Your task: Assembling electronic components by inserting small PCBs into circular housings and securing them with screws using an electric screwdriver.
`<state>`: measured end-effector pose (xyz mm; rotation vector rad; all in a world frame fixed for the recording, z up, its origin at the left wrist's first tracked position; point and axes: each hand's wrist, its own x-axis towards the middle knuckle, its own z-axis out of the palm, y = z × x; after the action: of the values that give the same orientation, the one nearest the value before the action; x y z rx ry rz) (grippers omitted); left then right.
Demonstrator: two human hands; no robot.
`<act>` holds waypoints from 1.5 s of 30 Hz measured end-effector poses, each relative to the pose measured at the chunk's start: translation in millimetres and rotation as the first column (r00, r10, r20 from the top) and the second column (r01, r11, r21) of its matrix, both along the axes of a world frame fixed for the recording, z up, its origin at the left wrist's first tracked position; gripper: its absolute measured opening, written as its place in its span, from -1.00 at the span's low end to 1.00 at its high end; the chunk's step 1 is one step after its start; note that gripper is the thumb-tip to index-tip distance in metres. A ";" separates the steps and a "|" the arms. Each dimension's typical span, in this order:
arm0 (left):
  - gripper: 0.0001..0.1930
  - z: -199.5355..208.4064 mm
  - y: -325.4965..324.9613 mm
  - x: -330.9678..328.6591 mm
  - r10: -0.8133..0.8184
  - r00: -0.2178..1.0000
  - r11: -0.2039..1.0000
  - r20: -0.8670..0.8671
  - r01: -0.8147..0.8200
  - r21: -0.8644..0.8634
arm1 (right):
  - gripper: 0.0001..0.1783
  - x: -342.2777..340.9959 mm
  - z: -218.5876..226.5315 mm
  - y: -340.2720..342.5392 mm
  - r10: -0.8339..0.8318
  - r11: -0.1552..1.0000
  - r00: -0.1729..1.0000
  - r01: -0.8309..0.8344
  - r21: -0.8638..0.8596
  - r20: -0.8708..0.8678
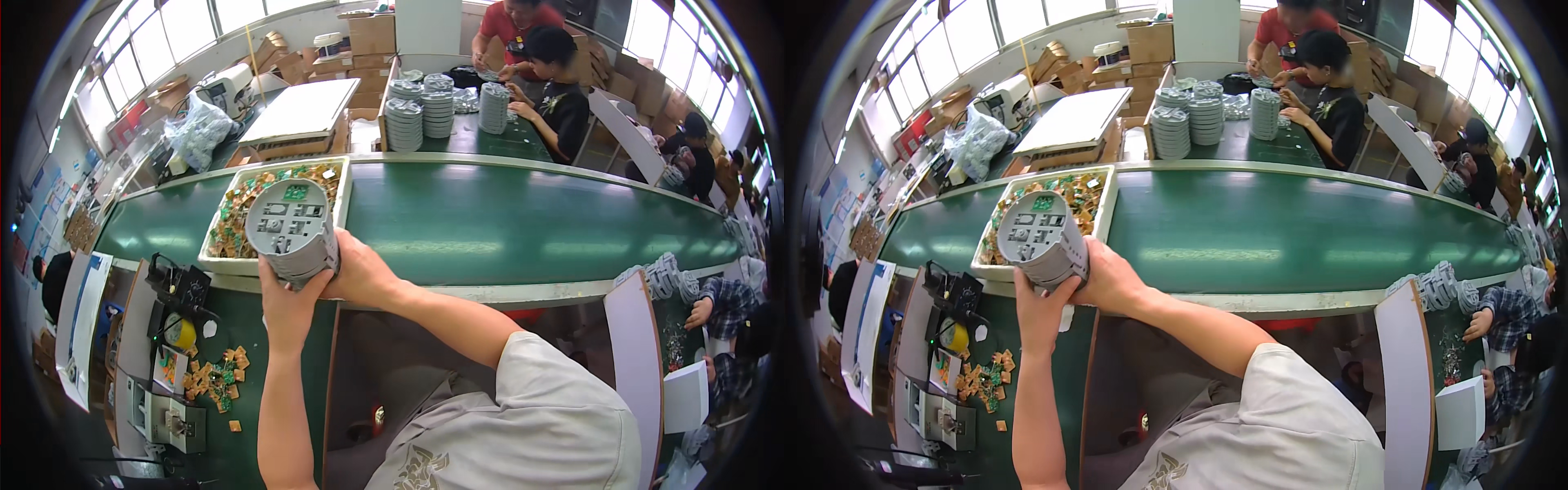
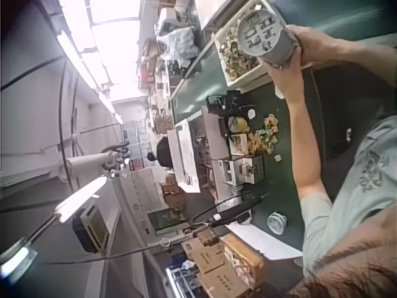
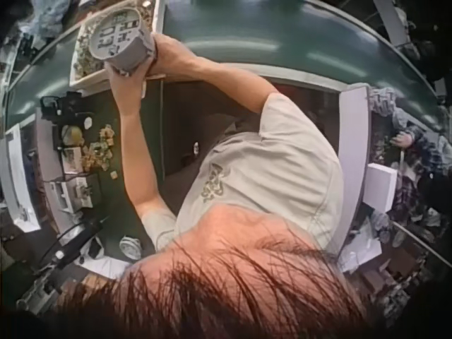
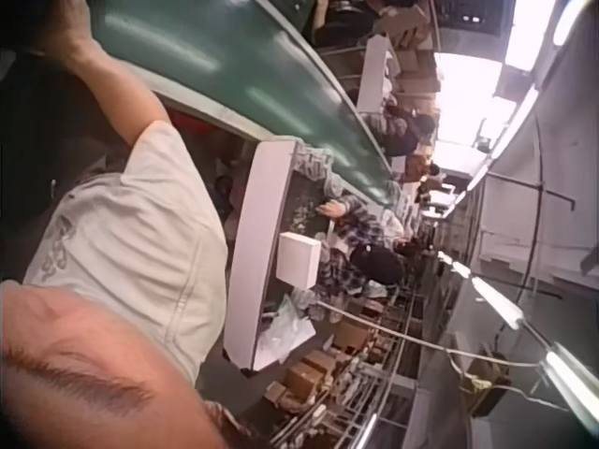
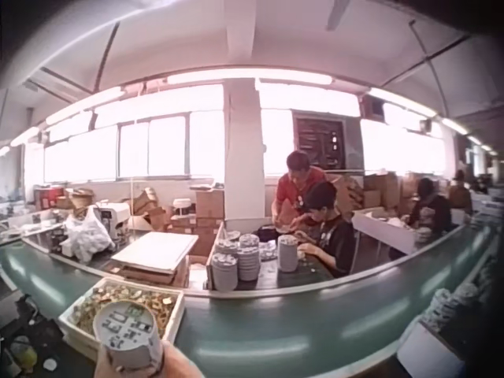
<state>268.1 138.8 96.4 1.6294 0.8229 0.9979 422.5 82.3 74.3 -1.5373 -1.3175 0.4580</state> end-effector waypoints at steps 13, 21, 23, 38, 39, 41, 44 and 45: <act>0.09 -36.1 -8.1 157.8 -0.092 0.994 0.975 -0.055 0.101 0.197 | -0.03 177.4 -18.5 -47.2 -0.278 0.960 0.957 0.279 0.002 0.084; -0.02 -49.4 -18.3 80.6 -0.141 0.984 0.987 0.109 0.131 0.093 | -0.02 275.8 -24.1 -47.7 -0.424 0.903 0.899 0.428 -0.014 0.110; -0.02 -59.8 -19.9 40.3 -0.055 0.988 0.998 0.146 0.049 0.040 | -0.02 298.7 -23.4 -44.0 -0.469 0.880 0.874 0.475 -0.021 0.126; -0.30 -189.2 0.7 -317.2 0.625 0.780 0.751 0.040 -0.614 0.242 | -0.07 440.8 -66.4 1.0 -0.600 0.795 0.789 0.607 -0.014 0.134; -0.31 -190.1 0.5 -326.3 0.725 0.688 0.681 0.000 -0.718 0.142 | -0.07 446.6 -69.7 2.7 -0.600 0.795 0.788 0.607 -0.010 0.135; -0.32 -187.2 3.6 -350.9 0.810 0.584 0.586 -0.053 -0.809 0.049 | -0.07 455.2 -75.4 11.5 -0.597 0.797 0.791 0.603 -0.005 0.134; -0.31 -167.4 -0.6 -414.5 0.772 0.603 0.262 -0.200 -0.016 0.965 | -0.07 454.1 -85.0 40.6 -0.562 0.824 0.821 0.566 -0.023 0.102; -0.31 -162.8 -4.1 -423.9 0.783 0.568 0.037 -0.255 0.366 0.930 | -0.07 454.5 -88.9 49.6 -0.552 0.830 0.829 0.556 -0.029 0.096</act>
<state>-155.8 134.8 -66.4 3.5874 1.0976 1.1436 877.0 131.9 -14.6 -1.9114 -0.8553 0.0556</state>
